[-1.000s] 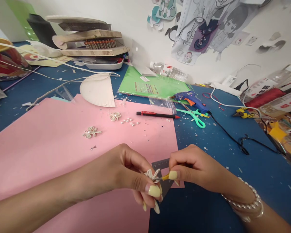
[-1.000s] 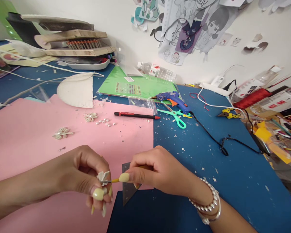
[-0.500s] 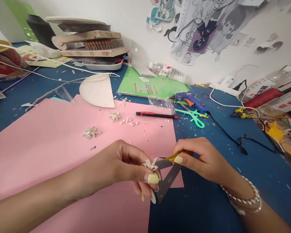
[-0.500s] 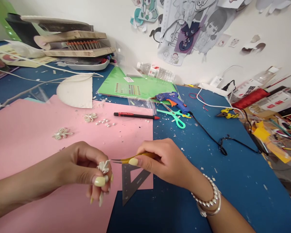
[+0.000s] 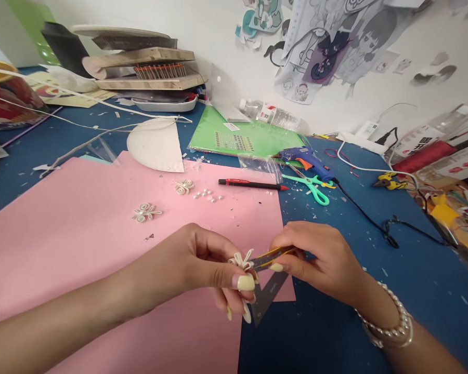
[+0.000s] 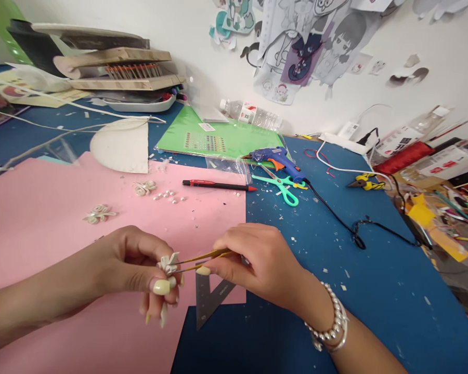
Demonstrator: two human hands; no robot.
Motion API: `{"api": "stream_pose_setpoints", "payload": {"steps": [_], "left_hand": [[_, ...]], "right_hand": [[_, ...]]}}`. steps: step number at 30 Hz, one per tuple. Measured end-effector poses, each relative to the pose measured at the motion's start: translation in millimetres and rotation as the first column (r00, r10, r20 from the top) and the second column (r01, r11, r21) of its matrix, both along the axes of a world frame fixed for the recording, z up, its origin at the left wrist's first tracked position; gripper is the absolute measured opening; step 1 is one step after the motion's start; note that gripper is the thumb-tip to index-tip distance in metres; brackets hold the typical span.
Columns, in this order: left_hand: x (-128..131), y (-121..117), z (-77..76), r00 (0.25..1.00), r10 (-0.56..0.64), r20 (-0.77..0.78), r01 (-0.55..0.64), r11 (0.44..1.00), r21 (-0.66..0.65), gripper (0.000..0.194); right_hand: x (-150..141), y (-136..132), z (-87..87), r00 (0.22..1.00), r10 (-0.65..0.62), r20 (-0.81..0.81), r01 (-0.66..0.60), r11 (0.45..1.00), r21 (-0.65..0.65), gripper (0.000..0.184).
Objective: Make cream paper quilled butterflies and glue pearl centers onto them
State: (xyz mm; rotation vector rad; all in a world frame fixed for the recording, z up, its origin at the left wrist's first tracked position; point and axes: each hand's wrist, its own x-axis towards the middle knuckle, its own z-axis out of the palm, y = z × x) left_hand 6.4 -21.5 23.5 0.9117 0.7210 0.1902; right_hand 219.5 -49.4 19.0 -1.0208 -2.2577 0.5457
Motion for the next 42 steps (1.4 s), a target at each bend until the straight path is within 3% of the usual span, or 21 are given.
{"api": "stream_pose_setpoints", "payload": {"steps": [13,21,29,35,42], "left_hand": [[-0.1,0.1,-2.0,1.000,-0.003,-0.001,0.003,1.000,-0.015,0.007],[-0.1,1.8,-1.9,0.996,-0.067,0.050,0.069,0.997,-0.024,0.006],[0.5,1.4,-0.6,0.997,-0.073,0.031,0.074,0.997,-0.022,0.009],[0.3,-0.2,-4.7,0.997,-0.051,0.066,0.057,0.994,-0.098,0.009],[4.1,-9.1,-11.6,0.972,0.046,0.230,0.024,0.956,-0.294,0.008]], "right_hand": [[-3.6,-0.2,-0.7,1.000,0.003,0.022,-0.004,0.997,0.073,0.030],[-4.5,-1.8,0.3,1.000,-0.014,0.007,0.013,0.990,0.138,0.033],[1.0,-6.4,-4.7,0.994,0.085,0.067,-0.087,0.996,0.022,0.029],[-2.5,-10.1,-4.2,0.987,0.053,0.151,-0.083,0.976,0.202,0.033],[-11.0,-17.7,-1.0,0.983,-0.046,0.180,-0.036,0.902,0.430,0.024]]}}
